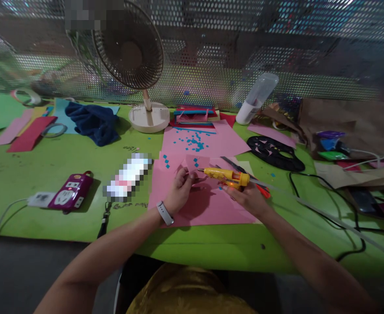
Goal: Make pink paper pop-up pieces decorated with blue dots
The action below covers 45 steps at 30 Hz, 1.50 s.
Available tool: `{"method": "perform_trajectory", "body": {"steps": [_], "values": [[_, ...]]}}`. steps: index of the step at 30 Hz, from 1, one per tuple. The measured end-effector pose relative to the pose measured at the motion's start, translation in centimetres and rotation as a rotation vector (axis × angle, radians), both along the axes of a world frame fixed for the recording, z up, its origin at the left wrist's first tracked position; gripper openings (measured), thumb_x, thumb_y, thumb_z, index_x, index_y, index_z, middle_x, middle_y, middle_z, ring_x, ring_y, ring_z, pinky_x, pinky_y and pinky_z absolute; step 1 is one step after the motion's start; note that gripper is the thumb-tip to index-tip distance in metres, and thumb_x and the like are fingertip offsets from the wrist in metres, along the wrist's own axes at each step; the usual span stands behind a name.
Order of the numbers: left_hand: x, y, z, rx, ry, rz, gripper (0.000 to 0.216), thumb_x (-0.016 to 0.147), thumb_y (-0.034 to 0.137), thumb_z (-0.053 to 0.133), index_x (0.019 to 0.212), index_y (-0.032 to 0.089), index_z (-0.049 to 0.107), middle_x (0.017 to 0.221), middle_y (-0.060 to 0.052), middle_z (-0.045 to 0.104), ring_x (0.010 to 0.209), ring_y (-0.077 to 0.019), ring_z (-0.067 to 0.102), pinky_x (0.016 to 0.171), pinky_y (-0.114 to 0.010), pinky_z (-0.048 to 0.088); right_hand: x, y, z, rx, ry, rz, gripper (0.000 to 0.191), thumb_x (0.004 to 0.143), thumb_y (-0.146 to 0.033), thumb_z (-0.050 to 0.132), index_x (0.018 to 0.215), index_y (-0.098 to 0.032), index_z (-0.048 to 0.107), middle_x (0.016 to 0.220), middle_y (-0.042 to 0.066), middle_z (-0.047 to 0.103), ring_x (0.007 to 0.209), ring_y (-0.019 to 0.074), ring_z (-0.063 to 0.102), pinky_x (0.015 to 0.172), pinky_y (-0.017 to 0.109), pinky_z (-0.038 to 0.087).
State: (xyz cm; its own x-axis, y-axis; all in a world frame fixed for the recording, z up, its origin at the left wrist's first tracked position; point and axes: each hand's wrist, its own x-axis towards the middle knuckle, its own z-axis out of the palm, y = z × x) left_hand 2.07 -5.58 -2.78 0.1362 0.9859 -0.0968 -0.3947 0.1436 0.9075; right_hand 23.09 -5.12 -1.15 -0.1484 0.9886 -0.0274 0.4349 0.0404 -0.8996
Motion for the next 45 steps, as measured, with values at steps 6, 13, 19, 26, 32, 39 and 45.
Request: {"method": "perform_trajectory", "body": {"steps": [6,13,19,26,32,39,45], "values": [[0.0,0.0,0.0,-0.006,-0.01,-0.003,0.042,0.08,0.054,0.071,0.088,0.02,0.048,0.098,-0.003,0.061,0.109,-0.0269,0.068,0.08,-0.035,0.061,0.2,0.1,-0.3,-0.024,0.017,-0.016,0.019,0.071,-0.043,0.067,0.081,-0.026,0.067,0.087,0.007,0.075,0.084,0.0281,0.071,0.08,0.043,0.059],[-0.1,0.0,0.0,-0.013,-0.024,-0.013,0.045,0.078,0.055,0.073,0.087,0.02,0.047,0.099,-0.003,0.061,0.109,-0.0275,0.068,0.082,-0.035,0.061,0.6,0.0,-1.0,0.129,-0.057,0.035,0.021,0.079,-0.037,0.063,0.098,-0.027,0.065,0.097,0.004,0.072,0.088,0.0232,0.068,0.081,0.036,0.057],[-0.2,0.1,-0.1,-0.023,-0.042,-0.017,0.045,0.077,0.053,0.075,0.083,0.019,0.045,0.092,-0.001,0.061,0.107,-0.0265,0.069,0.084,-0.035,0.06,0.3,-0.1,0.3,0.375,-0.169,0.12,0.014,0.081,-0.029,0.061,0.072,-0.024,0.052,0.07,0.0,0.056,0.065,0.017,0.056,0.063,0.032,0.049],[-0.2,0.1,-0.1,-0.027,-0.047,-0.021,0.046,0.074,0.053,0.077,0.082,0.019,0.046,0.092,-0.002,0.063,0.105,-0.0266,0.07,0.08,-0.034,0.061,-0.1,-0.1,1.3,0.469,-0.221,0.171,0.015,0.083,-0.025,0.058,0.072,-0.025,0.048,0.07,0.0,0.056,0.067,0.0175,0.056,0.064,0.033,0.048],[-0.2,0.1,-0.2,-0.035,-0.048,-0.011,0.044,0.076,0.051,0.076,0.083,0.019,0.046,0.096,-0.003,0.063,0.106,-0.0266,0.069,0.085,-0.039,0.06,0.0,-0.1,1.2,0.496,-0.248,0.193,0.016,0.084,-0.023,0.058,0.071,-0.025,0.048,0.069,0.0,0.055,0.063,0.017,0.053,0.061,0.033,0.046],[-0.1,0.1,0.0,-0.042,-0.066,-0.006,0.048,0.073,0.052,0.078,0.08,0.02,0.044,0.09,-0.001,0.062,0.105,-0.0272,0.07,0.083,-0.037,0.061,0.0,0.0,0.8,0.532,-0.221,0.204,0.007,0.083,-0.023,0.059,0.078,-0.025,0.054,0.072,0.0,0.057,0.065,0.017,0.055,0.062,0.033,0.048],[-0.2,0.1,-0.1,-0.028,-0.06,-0.007,0.045,0.075,0.05,0.077,0.081,0.02,0.045,0.091,-0.002,0.063,0.106,-0.0276,0.069,0.083,-0.037,0.061,0.0,-0.1,1.0,0.511,-0.242,0.185,0.007,0.083,-0.024,0.057,0.077,-0.026,0.054,0.073,0.002,0.058,0.068,0.0185,0.056,0.064,0.034,0.049]]}}
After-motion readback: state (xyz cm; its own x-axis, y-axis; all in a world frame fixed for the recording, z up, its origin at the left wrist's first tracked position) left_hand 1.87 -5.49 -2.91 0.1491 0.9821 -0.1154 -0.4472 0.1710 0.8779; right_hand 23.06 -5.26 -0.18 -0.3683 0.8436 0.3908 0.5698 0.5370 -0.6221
